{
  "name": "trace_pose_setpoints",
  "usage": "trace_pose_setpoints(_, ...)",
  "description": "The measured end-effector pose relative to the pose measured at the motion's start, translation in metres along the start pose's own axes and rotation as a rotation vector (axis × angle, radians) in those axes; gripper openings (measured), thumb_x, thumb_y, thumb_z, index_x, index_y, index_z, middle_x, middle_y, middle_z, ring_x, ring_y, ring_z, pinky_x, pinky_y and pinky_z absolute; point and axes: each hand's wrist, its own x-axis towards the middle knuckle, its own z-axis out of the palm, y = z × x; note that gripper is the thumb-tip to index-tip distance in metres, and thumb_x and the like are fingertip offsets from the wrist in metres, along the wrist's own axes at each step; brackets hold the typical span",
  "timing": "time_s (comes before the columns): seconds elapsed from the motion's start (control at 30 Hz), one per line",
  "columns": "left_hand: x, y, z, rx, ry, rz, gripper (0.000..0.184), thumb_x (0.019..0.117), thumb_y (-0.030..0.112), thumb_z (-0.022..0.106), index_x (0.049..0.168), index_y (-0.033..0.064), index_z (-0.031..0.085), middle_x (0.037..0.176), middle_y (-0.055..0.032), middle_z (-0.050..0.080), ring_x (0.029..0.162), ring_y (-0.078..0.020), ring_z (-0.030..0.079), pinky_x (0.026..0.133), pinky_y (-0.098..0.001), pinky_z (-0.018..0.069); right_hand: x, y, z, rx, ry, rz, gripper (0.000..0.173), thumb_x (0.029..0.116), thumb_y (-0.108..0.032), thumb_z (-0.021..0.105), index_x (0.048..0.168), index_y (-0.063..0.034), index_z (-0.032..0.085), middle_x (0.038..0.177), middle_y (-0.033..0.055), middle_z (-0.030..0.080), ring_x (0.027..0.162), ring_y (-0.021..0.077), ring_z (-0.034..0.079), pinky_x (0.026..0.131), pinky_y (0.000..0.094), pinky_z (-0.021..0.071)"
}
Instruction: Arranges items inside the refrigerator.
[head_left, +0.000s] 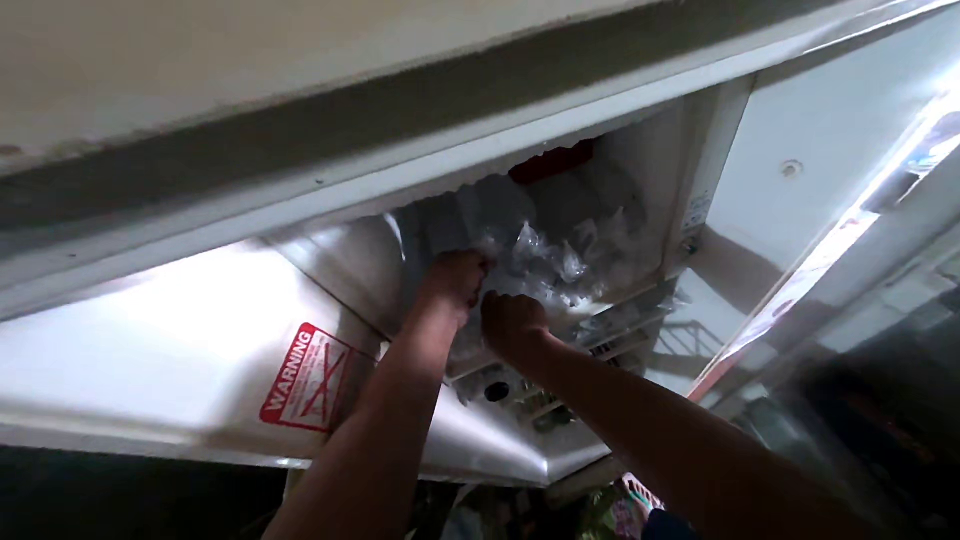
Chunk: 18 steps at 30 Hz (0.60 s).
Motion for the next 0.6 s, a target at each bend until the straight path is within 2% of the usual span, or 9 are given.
trace_pose_setpoints(0.1,-0.002,0.002,0.0,0.02,-0.001,0.004,0.022,0.1085,0.021,0.046,0.092,0.0127,0.058,0.064,0.0056,0.039,0.047,-0.0035,0.031,0.043,-0.0173,0.0273,0.004,0.003,-0.004,-0.012,-0.025,-0.021,0.033,0.1053,-0.021,0.053,0.132,-0.0016,0.057,0.123,0.0216,0.066,0.112,0.0406,0.065,0.083,0.0583,0.0541)
trace_pose_setpoints(0.13,-0.002,0.003,0.001,0.019,0.001,0.006,0.023,0.1083,0.021,0.047,0.09,0.0134,0.058,0.063,0.0061,0.039,0.046,-0.0032,0.031,0.042,-0.0171,0.027,0.005,0.005,-0.005,-0.027,-0.039,-0.035,0.033,0.1059,-0.019,0.051,0.133,-0.0018,0.059,0.125,0.0214,0.065,0.113,0.0407,0.064,0.085,0.0586,0.0535)
trace_pose_setpoints(0.2,-0.003,0.004,0.001,0.012,0.008,0.014,0.024,0.1079,0.022,0.048,0.088,0.0138,0.057,0.062,0.0066,0.039,0.046,-0.0033,0.03,0.042,-0.0174,0.0264,0.005,0.006,-0.011,-0.05,-0.069,-0.053,0.029,0.1058,-0.015,0.049,0.126,-0.0025,0.065,0.126,0.0206,0.066,0.117,0.0408,0.063,0.088,0.0605,0.0524)
trace_pose_setpoints(0.3,-0.004,0.004,0.0,0.013,0.01,0.014,0.023,0.1082,0.021,0.044,0.092,0.0123,0.059,0.062,0.006,0.04,0.046,-0.0032,0.031,0.042,-0.0172,0.0265,0.006,0.01,-0.012,-0.064,-0.064,-0.126,0.03,0.1069,-0.018,0.047,0.122,-0.004,0.069,0.123,0.0199,0.068,0.118,0.0398,0.064,0.091,0.0608,0.0508)
trace_pose_setpoints(0.37,-0.002,0.003,-0.001,0.004,0.016,0.011,0.024,0.1086,0.021,0.043,0.095,0.0111,0.061,0.063,0.0053,0.041,0.046,-0.0033,0.031,0.042,-0.0175,0.0259,0.012,0.012,-0.017,-0.038,-0.084,-0.123,0.029,0.1053,-0.022,0.053,0.123,-0.0045,0.068,0.123,0.0204,0.068,0.118,0.04,0.064,0.092,0.0619,0.0503)
trace_pose_setpoints(0.43,0.0,0.0,-0.001,0.007,0.011,0.022,0.024,0.108,0.021,0.045,0.093,0.0119,0.061,0.063,0.006,0.041,0.046,-0.0029,0.031,0.042,-0.0174,0.0262,0.018,0.016,-0.023,0.035,-0.144,-0.079,0.033,0.104,-0.024,0.056,0.13,-0.0055,0.064,0.127,0.021,0.066,0.12,0.04,0.062,0.094,0.0631,0.049)
trace_pose_setpoints(0.5,0.002,-0.001,0.0,0.009,0.004,0.044,0.023,0.1079,0.022,0.047,0.09,0.0126,0.06,0.063,0.0058,0.041,0.047,-0.0037,0.032,0.043,-0.0187,0.0283,0.024,0.02,-0.021,0.114,-0.154,-0.058,0.033,0.1019,-0.026,0.06,0.127,-0.0043,0.065,0.125,0.0214,0.066,0.117,0.0401,0.064,0.091,0.0638,0.05)
trace_pose_setpoints(0.6,0.003,0.0,0.001,0.006,-0.001,0.051,0.023,0.1074,0.022,0.05,0.088,0.0134,0.058,0.062,0.0062,0.039,0.047,-0.0041,0.033,0.044,-0.0186,0.0295,0.027,0.021,-0.015,0.262,-0.138,-0.028,0.028,0.0996,-0.024,0.063,0.114,-0.0006,0.068,0.116,0.0214,0.068,0.109,0.0375,0.066,0.087,0.0617,0.052)
